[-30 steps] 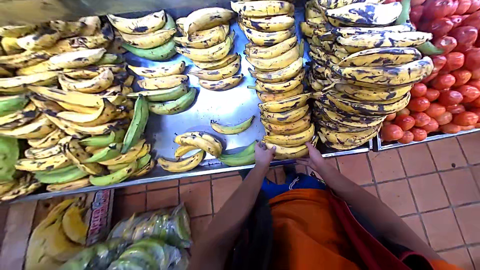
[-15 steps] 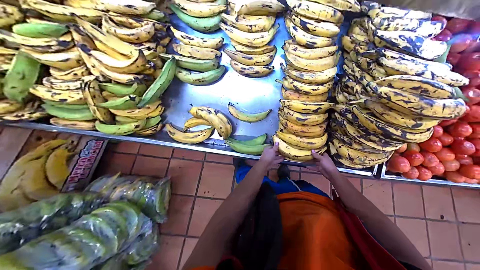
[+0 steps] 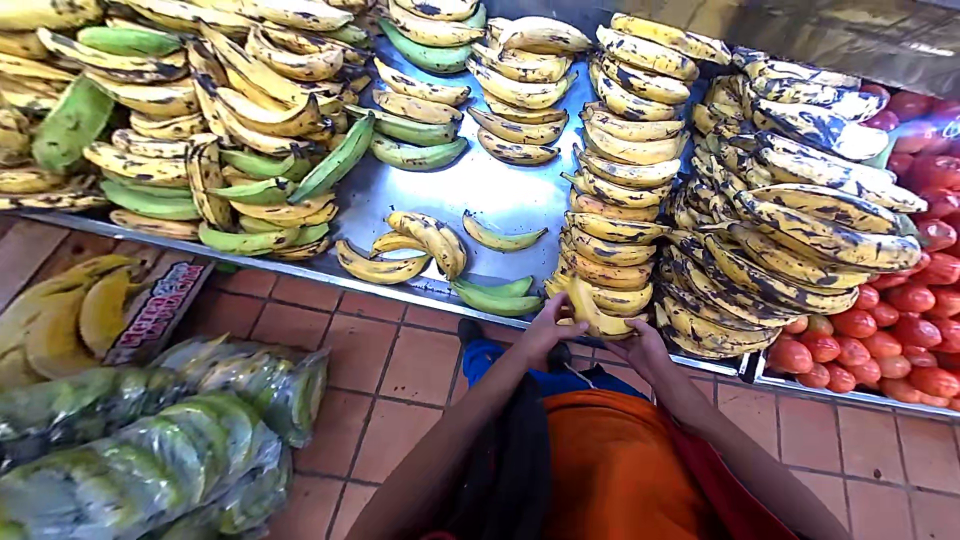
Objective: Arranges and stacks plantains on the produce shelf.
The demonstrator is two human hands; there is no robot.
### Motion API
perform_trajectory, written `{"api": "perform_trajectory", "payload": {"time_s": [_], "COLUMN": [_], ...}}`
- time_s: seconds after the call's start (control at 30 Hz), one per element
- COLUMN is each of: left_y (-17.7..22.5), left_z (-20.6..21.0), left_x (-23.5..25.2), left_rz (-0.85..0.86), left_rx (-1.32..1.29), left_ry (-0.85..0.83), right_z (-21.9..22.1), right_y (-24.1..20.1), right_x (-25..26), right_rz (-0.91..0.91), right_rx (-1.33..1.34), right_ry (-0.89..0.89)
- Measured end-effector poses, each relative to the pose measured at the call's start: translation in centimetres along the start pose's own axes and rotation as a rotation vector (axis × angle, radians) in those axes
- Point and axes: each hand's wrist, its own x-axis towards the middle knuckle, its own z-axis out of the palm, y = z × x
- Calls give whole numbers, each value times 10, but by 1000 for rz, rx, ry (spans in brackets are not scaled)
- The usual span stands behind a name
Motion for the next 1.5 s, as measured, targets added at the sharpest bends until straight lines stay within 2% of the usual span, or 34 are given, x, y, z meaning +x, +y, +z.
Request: {"api": "perform_trajectory", "payload": {"time_s": [0.07,0.13,0.2,0.27,0.33,0.43,0.53,0.57,0.63,0.73,0.8,0.87,0.9,0.97,1.03,1.1,1.2,1.33,1.43,1.5], "left_y": [21,20,11,5,-5,-14,-23,-30,-45,-55,-60,-70,-72,-72,-62,-46,-41,-33,-35,-44], "left_z": [8,21,24,14,7,9,23,27,31,17,-3,-19,-22,-17,-7,1,-2,-9,-7,-5], "left_x": [-19,-24,-13,-1,12,37,59,63,62,49,40,40,43,44,52,64,82,85,83,85], "left_rz": [182,296,431,434,364,266,366,420,420,254,92,-74,-150,-265,-228,-189,-316,-415,-391,-327], "left_rx": [264,562,830,1142,1336,1490,1563,1553,1494,1359,1207,914,698,217,8,-37,13,-79,-91,0], "left_ry": [-126,-196,-194,-244,-263,-299,-315,-282,-169,85,279,424,436,383,348,379,439,432,444,466], "right_z": [2,13,21,11,-8,-26,-23,-21,-23,-23,-21,-21,-19,-16,-13,-11,-8,-9,-11,-12], "right_y": [-1,6,12,15,14,16,24,25,29,25,25,26,25,25,24,23,18,9,9,13], "right_x": [-26,-55,-64,-51,-38,-21,2,10,26,35,32,29,29,27,27,28,27,25,27,26], "right_rz": [33,23,-48,-81,-50,23,70,60,-26,-174,-197,-221,-238,-253,-250,-244,-247,-194,-194,-221], "right_rx": [-61,-298,-490,-549,-395,-6,-31,-50,-68,-121,-122,-75,-60,-46,-5,28,16,-64,-58,-38], "right_ry": [-264,-449,-424,-336,-323,-359,-99,-15,114,195,191,164,150,148,154,144,161,147,112,103]}}
